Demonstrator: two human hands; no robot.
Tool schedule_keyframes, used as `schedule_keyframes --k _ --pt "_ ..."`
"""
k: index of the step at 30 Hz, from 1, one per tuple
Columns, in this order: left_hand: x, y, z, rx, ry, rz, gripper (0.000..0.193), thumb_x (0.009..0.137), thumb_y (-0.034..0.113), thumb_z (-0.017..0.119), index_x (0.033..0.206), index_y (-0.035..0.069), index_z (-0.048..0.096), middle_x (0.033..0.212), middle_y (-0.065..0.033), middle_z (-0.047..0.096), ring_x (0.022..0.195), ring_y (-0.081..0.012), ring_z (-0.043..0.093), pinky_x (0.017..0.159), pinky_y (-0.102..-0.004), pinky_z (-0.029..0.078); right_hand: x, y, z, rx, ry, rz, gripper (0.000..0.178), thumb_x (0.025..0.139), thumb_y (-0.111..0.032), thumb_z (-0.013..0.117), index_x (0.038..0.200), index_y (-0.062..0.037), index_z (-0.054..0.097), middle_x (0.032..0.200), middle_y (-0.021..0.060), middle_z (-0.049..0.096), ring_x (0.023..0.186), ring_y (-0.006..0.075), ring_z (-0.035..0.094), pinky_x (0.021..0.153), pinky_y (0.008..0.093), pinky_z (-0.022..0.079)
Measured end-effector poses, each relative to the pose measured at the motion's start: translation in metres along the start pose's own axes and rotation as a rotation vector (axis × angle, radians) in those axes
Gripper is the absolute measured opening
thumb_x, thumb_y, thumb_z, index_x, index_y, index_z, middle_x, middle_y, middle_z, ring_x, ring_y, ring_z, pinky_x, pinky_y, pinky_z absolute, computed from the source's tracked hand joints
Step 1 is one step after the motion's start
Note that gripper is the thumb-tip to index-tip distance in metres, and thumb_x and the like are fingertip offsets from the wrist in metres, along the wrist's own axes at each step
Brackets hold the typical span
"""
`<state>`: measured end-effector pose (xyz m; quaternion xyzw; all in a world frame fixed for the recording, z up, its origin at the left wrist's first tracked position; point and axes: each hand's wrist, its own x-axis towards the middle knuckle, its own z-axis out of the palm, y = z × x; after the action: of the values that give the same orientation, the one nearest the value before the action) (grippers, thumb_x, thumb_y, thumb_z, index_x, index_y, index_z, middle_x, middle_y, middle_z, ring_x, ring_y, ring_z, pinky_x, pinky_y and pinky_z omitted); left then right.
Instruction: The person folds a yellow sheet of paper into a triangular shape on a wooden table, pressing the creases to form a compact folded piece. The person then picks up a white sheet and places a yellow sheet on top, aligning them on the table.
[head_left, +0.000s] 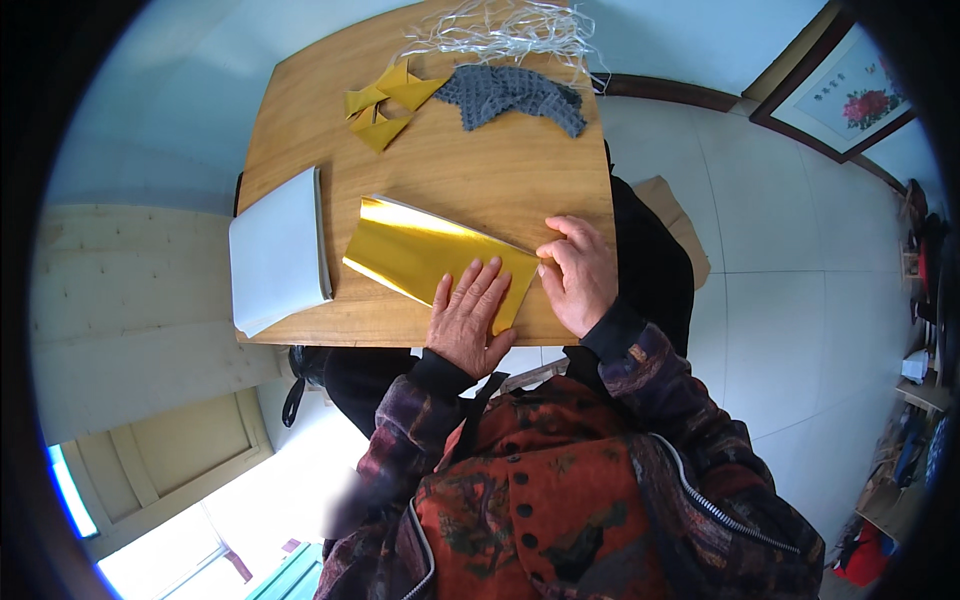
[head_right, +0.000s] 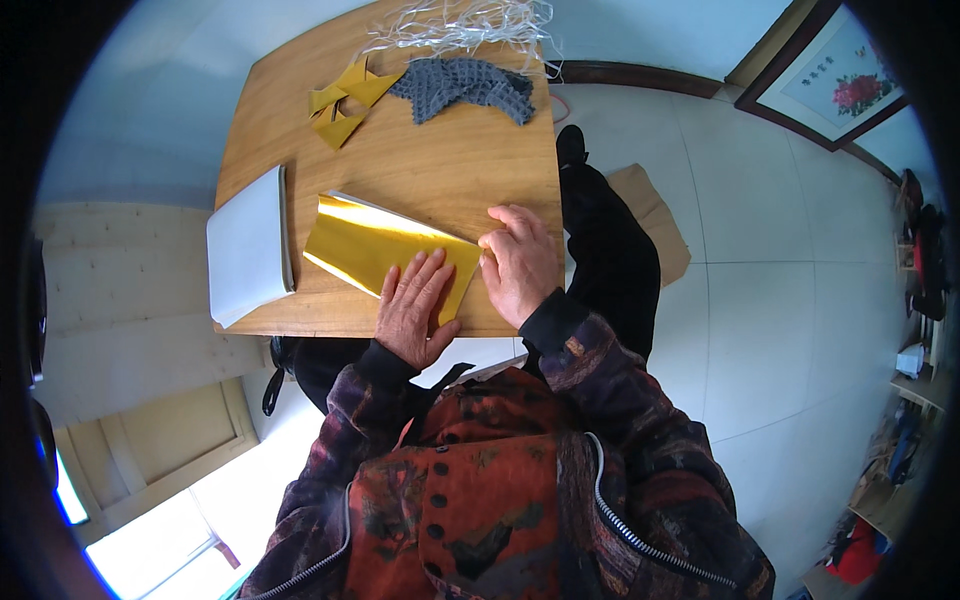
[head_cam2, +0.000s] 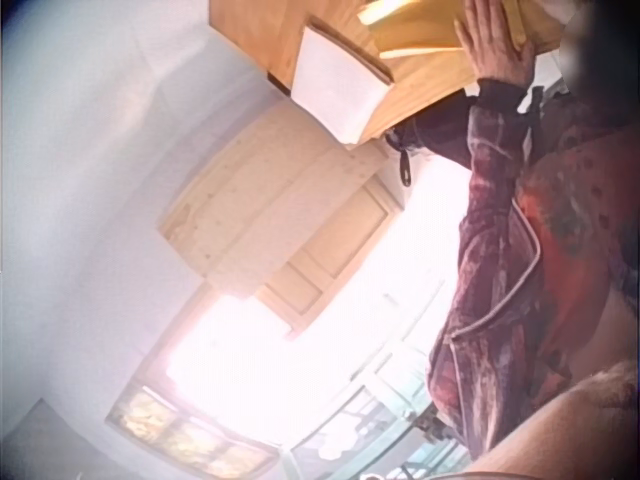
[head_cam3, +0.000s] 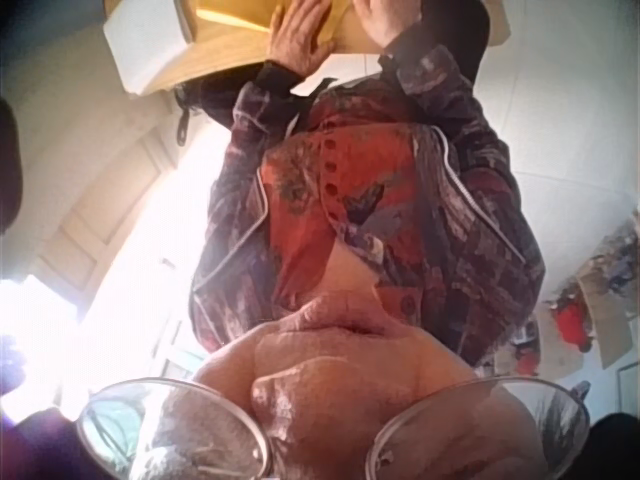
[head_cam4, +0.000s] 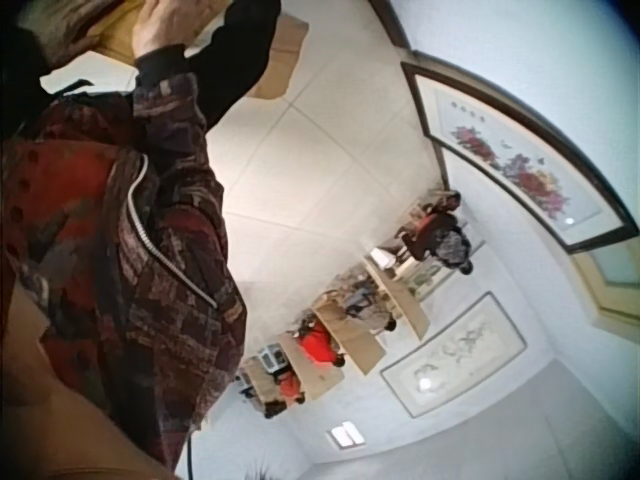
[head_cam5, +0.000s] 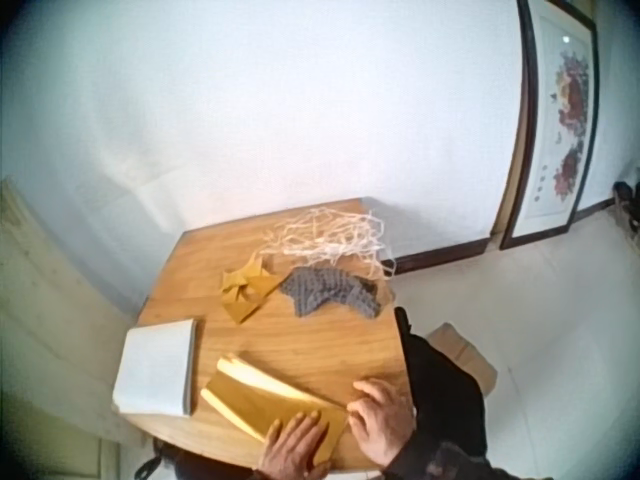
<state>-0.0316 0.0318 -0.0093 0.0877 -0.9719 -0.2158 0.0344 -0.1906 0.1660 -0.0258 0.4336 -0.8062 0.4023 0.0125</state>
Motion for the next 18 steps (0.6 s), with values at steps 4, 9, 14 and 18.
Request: schedule_keyframes --k 4,9,14,18 --pt "-0.0002 -0.0009 0.0008 0.006 0.000 0.002 0.077 0.078 0.032 0.069 0.146 0.011 0.040 0.154 -0.0113 0.035 0.144 -0.0304 0.030 0.116 -0.0516 0.017 -0.0010 -0.0007 -0.0001 0.006 -0.006 0.007 0.020 0.074 -0.002 0.070 0.092 -0.0059 0.062 0.127 0.0102 0.055 0.124 0.0330 0.047 0.103 0.0444 0.039" --pt "-0.0006 -0.0010 0.0021 0.006 0.002 0.000 0.078 0.078 0.032 0.070 0.146 0.012 0.040 0.154 -0.0111 0.034 0.144 -0.0300 0.030 0.116 -0.0517 0.018 -0.0027 -0.0007 0.0001 0.017 -0.002 0.016 0.021 0.075 -0.002 0.070 0.094 -0.0053 0.062 0.127 0.0105 0.054 0.125 0.0331 0.047 0.104 0.0445 0.038" --pt "-0.0006 -0.0008 0.0014 0.010 -0.006 -0.006 0.077 0.078 0.032 0.069 0.146 0.012 0.040 0.155 -0.0106 0.034 0.144 -0.0302 0.030 0.116 -0.0520 0.017 -0.0023 -0.0003 0.0009 0.002 0.001 0.007 0.021 0.076 -0.003 0.070 0.095 -0.0053 0.062 0.128 0.0105 0.054 0.125 0.0327 0.046 0.103 0.0446 0.038" --pt "-0.0006 -0.0004 0.0013 0.012 -0.011 -0.008 0.077 0.078 0.032 0.069 0.146 0.012 0.040 0.155 -0.0106 0.034 0.144 -0.0303 0.029 0.116 -0.0519 0.017 -0.0029 -0.0006 0.0000 -0.006 -0.011 0.005 0.021 0.076 -0.004 0.070 0.095 -0.0058 0.062 0.128 0.0100 0.053 0.126 0.0323 0.046 0.103 0.0445 0.038"
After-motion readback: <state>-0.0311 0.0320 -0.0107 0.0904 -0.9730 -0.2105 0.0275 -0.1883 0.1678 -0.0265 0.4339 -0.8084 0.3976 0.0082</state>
